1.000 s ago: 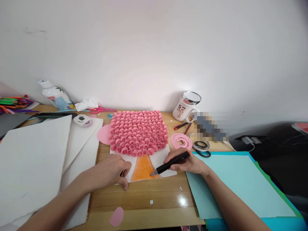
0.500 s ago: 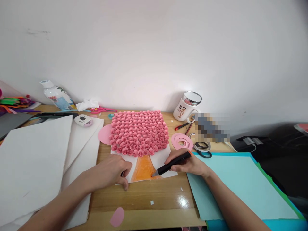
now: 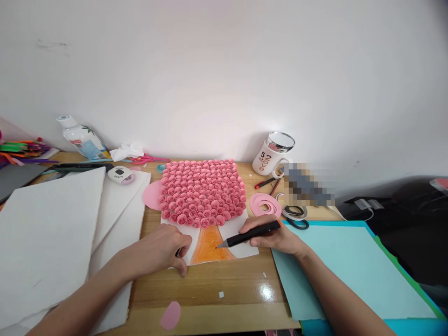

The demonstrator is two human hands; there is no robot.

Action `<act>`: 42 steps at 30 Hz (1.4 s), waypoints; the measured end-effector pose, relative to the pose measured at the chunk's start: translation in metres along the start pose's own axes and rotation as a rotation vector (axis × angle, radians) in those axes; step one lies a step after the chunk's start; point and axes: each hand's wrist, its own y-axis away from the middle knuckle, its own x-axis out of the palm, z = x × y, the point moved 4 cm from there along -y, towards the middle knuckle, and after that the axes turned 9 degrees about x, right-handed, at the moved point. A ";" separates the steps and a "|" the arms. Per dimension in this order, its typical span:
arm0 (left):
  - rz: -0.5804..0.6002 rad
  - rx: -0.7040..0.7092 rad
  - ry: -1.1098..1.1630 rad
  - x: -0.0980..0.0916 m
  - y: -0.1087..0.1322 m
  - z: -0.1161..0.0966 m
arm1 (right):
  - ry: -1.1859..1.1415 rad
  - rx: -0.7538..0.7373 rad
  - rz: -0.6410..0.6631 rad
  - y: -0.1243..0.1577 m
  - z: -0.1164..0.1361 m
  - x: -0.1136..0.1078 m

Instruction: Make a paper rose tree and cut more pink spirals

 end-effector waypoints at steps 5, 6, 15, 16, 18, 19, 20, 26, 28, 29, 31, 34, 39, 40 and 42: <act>-0.013 0.006 0.030 -0.002 0.001 -0.003 | -0.075 0.006 -0.015 0.004 -0.002 -0.012; -0.016 0.008 0.033 -0.002 0.001 -0.003 | -0.089 0.004 -0.015 0.004 -0.004 -0.013; -0.235 0.091 0.181 -0.011 0.005 -0.004 | -0.261 0.027 -0.099 0.001 -0.015 -0.014; -0.295 0.096 0.221 -0.015 0.006 -0.006 | -0.290 0.017 -0.113 0.000 -0.015 -0.014; -0.378 0.093 0.288 -0.020 0.010 -0.009 | -0.351 -0.016 -0.128 0.000 -0.014 -0.014; -0.397 0.088 0.309 -0.022 0.012 -0.011 | -0.372 -0.032 -0.130 -0.001 -0.014 -0.014; -0.404 0.088 0.323 -0.023 0.012 -0.011 | -0.383 -0.042 -0.129 0.000 -0.015 -0.015; -0.511 0.182 0.420 -0.025 0.006 -0.009 | -0.292 -0.054 -0.075 0.001 -0.012 -0.012; -0.527 0.148 0.450 -0.024 0.004 -0.006 | -0.235 -0.025 -0.062 0.001 -0.010 -0.010; -0.515 0.124 0.470 -0.023 0.004 -0.005 | -0.213 -0.003 -0.061 0.001 -0.010 -0.008; -0.466 0.089 0.515 -0.020 0.004 -0.005 | -0.177 0.036 -0.058 0.000 -0.008 -0.005; -0.424 0.059 0.546 -0.017 0.005 -0.005 | -0.123 0.063 -0.036 -0.001 -0.005 0.002; -0.419 0.078 0.500 -0.015 0.004 -0.005 | -0.070 0.078 -0.022 0.000 -0.003 0.007; -0.418 0.082 0.494 -0.015 0.004 -0.004 | -0.062 0.083 -0.013 0.000 -0.003 0.007; -0.415 0.086 0.488 -0.014 0.003 -0.003 | -0.054 0.089 -0.012 0.001 -0.003 0.006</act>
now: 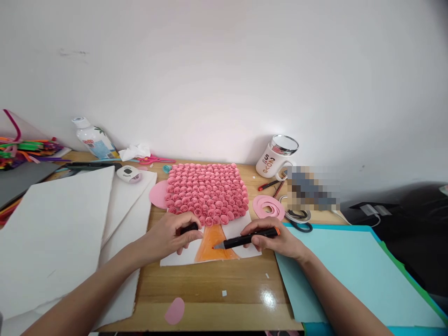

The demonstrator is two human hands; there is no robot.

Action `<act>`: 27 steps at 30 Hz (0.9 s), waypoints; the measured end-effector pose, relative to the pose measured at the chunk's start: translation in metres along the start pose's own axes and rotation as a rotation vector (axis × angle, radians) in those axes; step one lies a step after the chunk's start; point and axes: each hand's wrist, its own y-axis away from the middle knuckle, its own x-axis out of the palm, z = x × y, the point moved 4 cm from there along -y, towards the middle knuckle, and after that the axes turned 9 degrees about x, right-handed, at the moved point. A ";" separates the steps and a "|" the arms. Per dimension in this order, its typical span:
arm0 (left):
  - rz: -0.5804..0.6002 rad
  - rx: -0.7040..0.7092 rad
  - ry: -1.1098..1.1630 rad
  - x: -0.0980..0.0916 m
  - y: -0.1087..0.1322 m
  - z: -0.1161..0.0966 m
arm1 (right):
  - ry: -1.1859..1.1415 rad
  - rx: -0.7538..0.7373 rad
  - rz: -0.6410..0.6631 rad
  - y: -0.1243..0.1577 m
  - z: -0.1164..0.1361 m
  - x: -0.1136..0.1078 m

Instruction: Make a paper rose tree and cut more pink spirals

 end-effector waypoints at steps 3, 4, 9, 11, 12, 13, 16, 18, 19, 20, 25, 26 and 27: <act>0.012 0.003 0.002 0.001 0.000 0.002 | 0.004 -0.002 -0.016 0.000 0.000 -0.002; 0.014 0.000 0.005 0.001 0.000 0.003 | 0.008 0.000 -0.007 0.000 -0.001 -0.001; 0.007 -0.011 0.009 0.001 0.001 0.003 | 0.016 -0.006 -0.030 0.000 0.000 -0.002; 0.012 -0.005 0.003 0.001 0.000 0.002 | 0.009 -0.004 -0.018 0.000 0.000 -0.001; 0.016 -0.003 0.002 0.001 0.000 0.001 | 0.003 0.000 -0.001 0.000 0.000 -0.001; 0.018 -0.003 0.003 0.001 0.000 0.001 | -0.002 0.004 0.010 0.000 0.000 -0.001; 0.021 -0.017 0.009 0.001 0.001 0.000 | -0.006 0.003 -0.003 0.000 -0.001 -0.002; 0.020 -0.026 0.011 0.001 0.001 -0.001 | 0.007 0.005 0.000 0.000 -0.002 -0.002; 0.020 -0.029 0.011 0.001 0.001 -0.002 | 0.010 0.006 0.004 0.000 -0.002 -0.002; 0.021 -0.033 0.011 0.001 0.001 -0.002 | 0.010 0.004 0.004 0.000 -0.002 -0.002; 0.040 -0.038 -0.010 0.001 0.002 -0.001 | 0.024 0.006 0.014 0.001 0.000 -0.004; 0.049 -0.030 -0.019 0.001 0.002 0.000 | 0.028 0.010 0.009 0.002 -0.001 -0.006; 0.057 -0.019 -0.030 0.002 0.002 0.000 | 0.029 0.010 -0.011 0.002 -0.001 -0.009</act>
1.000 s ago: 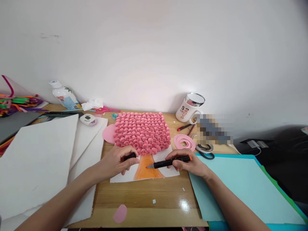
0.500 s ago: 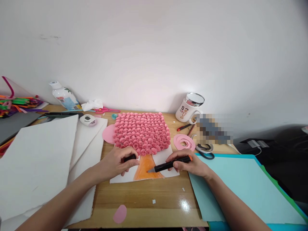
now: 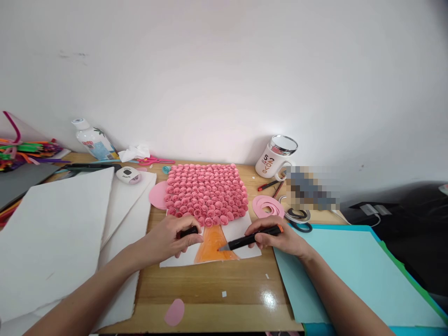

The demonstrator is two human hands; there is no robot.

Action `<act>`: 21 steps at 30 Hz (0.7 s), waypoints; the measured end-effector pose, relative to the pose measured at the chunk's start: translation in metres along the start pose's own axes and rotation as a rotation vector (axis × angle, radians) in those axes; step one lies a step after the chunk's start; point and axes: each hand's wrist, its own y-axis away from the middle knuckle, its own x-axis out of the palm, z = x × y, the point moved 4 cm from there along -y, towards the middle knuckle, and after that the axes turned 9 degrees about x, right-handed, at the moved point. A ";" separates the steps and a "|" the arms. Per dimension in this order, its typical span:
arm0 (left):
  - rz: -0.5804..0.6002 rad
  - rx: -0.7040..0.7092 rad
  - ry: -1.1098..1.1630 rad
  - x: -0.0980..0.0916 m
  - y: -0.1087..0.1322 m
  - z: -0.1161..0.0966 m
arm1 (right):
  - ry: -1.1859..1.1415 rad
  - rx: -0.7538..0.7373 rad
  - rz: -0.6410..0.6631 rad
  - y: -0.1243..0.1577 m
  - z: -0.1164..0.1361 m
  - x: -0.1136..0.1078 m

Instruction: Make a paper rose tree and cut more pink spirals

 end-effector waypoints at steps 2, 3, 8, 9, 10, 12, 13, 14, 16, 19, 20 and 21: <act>0.011 0.023 -0.018 0.001 0.000 0.001 | 0.002 -0.002 -0.049 0.002 -0.001 -0.008; 0.014 0.031 -0.022 0.001 0.000 0.002 | 0.007 0.002 -0.057 0.003 -0.002 -0.011; 0.026 0.041 -0.035 0.001 0.000 0.001 | 0.024 0.052 -0.021 0.006 -0.008 -0.020; 0.027 0.042 -0.038 0.001 0.001 0.000 | 0.023 0.051 -0.030 0.006 -0.008 -0.021; 0.026 0.041 -0.037 0.001 0.001 0.000 | 0.022 0.050 -0.034 0.006 -0.009 -0.022; 0.024 0.040 -0.031 0.001 0.001 0.000 | 0.022 0.052 -0.024 0.006 -0.009 -0.022; 0.020 0.038 -0.030 0.001 0.001 0.000 | 0.023 0.051 -0.017 0.006 -0.009 -0.022; 0.016 0.034 -0.027 0.001 0.002 0.001 | 0.023 0.046 -0.012 0.006 -0.009 -0.022; 0.014 0.023 -0.023 0.001 0.002 0.001 | 0.025 0.032 -0.011 0.005 -0.009 -0.021; 0.022 0.012 -0.015 0.001 0.002 0.000 | 0.023 0.015 -0.010 0.003 -0.009 -0.019; 0.025 0.009 -0.012 0.001 0.002 0.000 | 0.023 0.013 -0.008 0.003 -0.009 -0.018; 0.024 0.005 -0.011 0.001 0.002 0.000 | 0.023 0.012 -0.004 0.002 -0.009 -0.017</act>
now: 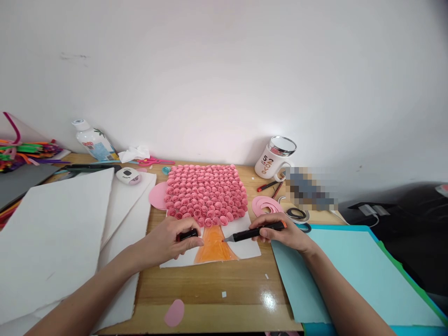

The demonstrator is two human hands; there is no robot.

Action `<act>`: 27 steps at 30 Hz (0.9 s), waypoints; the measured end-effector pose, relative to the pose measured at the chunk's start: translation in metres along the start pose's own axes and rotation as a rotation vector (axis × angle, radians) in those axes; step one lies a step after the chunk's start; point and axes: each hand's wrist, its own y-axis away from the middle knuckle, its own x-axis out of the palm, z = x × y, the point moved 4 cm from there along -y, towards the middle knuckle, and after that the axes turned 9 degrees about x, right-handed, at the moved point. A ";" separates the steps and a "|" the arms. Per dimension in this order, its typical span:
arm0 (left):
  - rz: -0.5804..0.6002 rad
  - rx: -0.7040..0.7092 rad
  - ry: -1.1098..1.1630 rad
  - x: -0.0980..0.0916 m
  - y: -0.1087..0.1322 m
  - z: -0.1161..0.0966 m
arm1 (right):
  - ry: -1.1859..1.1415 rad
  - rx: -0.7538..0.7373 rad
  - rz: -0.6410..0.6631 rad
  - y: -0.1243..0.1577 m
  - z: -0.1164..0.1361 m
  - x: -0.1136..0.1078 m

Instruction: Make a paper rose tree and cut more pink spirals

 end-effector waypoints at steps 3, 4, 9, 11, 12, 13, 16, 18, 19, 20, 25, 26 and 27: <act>0.000 -0.007 -0.002 0.000 0.000 0.000 | -0.010 0.004 -0.008 -0.001 0.001 0.002; 0.002 -0.005 -0.005 0.000 0.000 0.000 | -0.016 0.007 -0.018 -0.001 0.001 0.002; 0.001 0.003 -0.018 0.001 0.000 0.002 | -0.009 0.022 -0.004 -0.002 0.000 0.004; 0.002 0.002 -0.019 0.001 0.000 0.002 | -0.001 0.022 -0.002 -0.001 0.000 0.003; 0.004 0.004 -0.021 0.001 0.000 0.002 | 0.002 0.025 -0.001 -0.001 0.000 0.003; 0.006 0.005 -0.024 0.001 0.000 0.002 | 0.003 0.026 0.000 -0.001 0.000 0.003; 0.012 0.004 -0.034 0.001 0.000 0.002 | 0.004 0.023 -0.015 -0.001 -0.001 0.003; 0.014 0.000 -0.026 0.000 -0.001 0.002 | 0.006 0.014 -0.021 -0.002 0.000 0.003; 0.015 0.000 -0.021 0.000 -0.001 0.002 | 0.007 0.014 -0.020 -0.002 0.000 0.003; 0.013 0.001 -0.017 0.000 -0.001 0.002 | 0.005 0.016 -0.022 -0.002 0.000 0.003; -0.003 0.035 -0.035 0.000 -0.001 -0.001 | -0.006 0.017 -0.023 -0.002 0.001 0.002; -0.004 0.038 -0.037 0.000 -0.001 -0.002 | -0.004 0.013 -0.028 -0.002 0.000 0.002; -0.005 0.041 -0.038 0.000 -0.002 -0.003 | -0.003 0.008 -0.040 -0.002 0.000 0.002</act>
